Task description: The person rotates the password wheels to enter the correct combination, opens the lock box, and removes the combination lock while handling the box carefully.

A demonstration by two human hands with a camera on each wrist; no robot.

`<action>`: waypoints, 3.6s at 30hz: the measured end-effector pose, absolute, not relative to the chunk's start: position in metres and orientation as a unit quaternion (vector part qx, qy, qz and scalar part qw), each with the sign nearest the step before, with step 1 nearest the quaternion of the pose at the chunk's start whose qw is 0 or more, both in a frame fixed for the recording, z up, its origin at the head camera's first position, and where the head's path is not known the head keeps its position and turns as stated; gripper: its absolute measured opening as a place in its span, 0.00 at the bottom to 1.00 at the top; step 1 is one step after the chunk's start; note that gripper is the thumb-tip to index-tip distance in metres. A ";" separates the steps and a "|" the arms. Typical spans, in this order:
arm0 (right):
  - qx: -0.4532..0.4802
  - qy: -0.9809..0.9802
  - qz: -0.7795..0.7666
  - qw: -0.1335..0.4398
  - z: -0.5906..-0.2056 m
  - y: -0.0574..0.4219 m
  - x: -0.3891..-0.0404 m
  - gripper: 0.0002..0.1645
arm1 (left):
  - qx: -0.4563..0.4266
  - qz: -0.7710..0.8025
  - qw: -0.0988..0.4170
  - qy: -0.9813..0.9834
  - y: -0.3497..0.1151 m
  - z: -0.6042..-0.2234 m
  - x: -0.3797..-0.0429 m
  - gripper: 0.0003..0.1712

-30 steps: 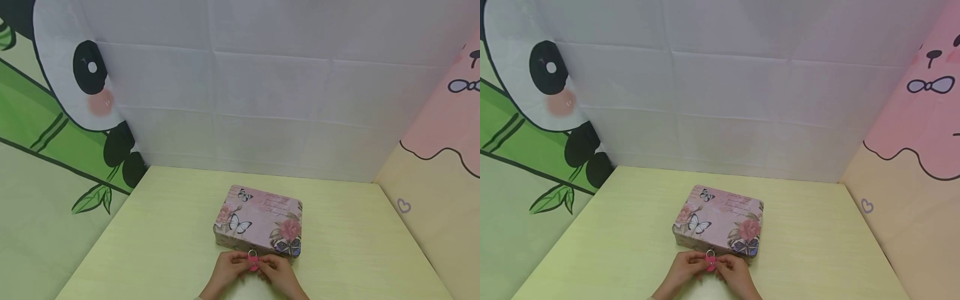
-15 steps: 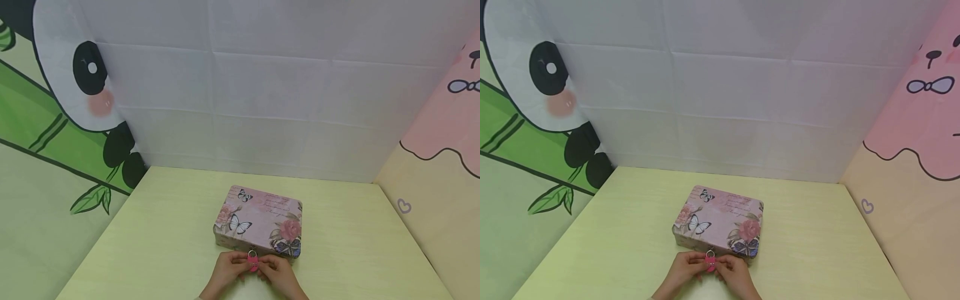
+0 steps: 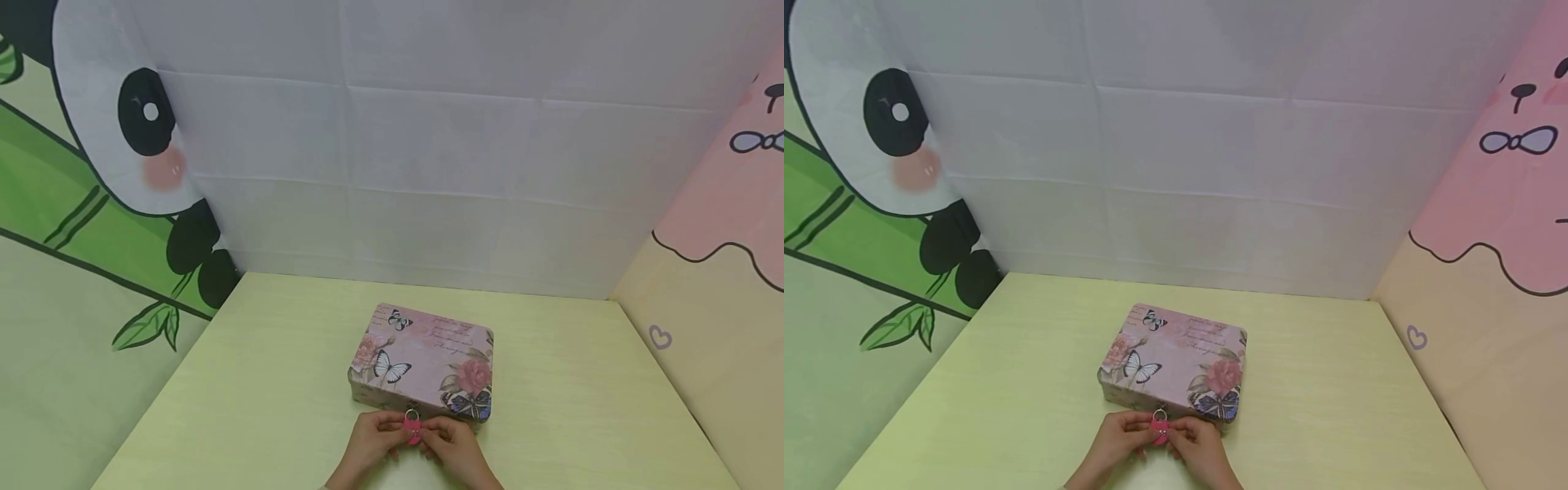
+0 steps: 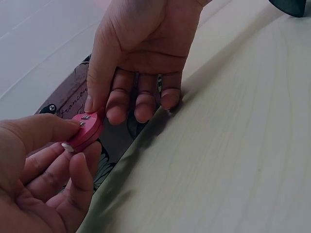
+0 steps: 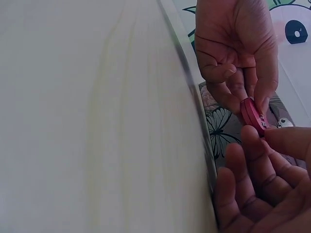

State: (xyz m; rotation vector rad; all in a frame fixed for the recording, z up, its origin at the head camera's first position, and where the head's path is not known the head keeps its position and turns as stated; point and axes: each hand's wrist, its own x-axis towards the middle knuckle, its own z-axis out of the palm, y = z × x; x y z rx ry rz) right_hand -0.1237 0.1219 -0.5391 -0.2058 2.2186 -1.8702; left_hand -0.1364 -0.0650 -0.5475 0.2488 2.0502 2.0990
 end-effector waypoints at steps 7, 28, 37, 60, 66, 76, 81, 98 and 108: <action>-0.066 0.760 -0.638 0.104 -0.536 0.122 -0.126 0.13 | 0.063 0.724 0.102 0.680 -0.064 -0.545 -0.137 0.15; -0.073 0.855 -0.513 -0.016 -0.533 0.107 -0.117 0.16 | 0.022 0.727 0.106 0.678 -0.060 -0.541 -0.135 0.12; -0.116 0.885 -0.445 -0.069 -0.532 0.104 -0.116 0.11 | 0.017 0.712 0.095 0.696 -0.059 -0.544 -0.136 0.12; -0.123 0.845 -0.521 -0.019 -0.528 0.115 -0.116 0.17 | 0.009 0.747 0.118 0.654 -0.059 -0.537 -0.133 0.15; -0.123 0.836 -0.534 -0.027 -0.525 0.114 -0.114 0.15 | 0.001 0.759 0.119 0.640 -0.058 -0.534 -0.132 0.16; -0.116 0.838 -0.529 -0.067 -0.518 0.108 -0.114 0.13 | 0.002 0.765 0.114 0.633 -0.059 -0.530 -0.134 0.18; -0.111 0.837 -0.532 -0.061 -0.521 0.108 -0.111 0.14 | 0.002 0.769 0.120 0.628 -0.060 -0.531 -0.130 0.19; -0.106 0.837 -0.535 -0.048 -0.516 0.109 -0.112 0.16 | -0.002 0.764 0.121 0.633 -0.060 -0.534 -0.131 0.19; -0.109 0.844 -0.522 -0.053 -0.519 0.109 -0.113 0.16 | 0.002 0.767 0.117 0.631 -0.060 -0.538 -0.133 0.19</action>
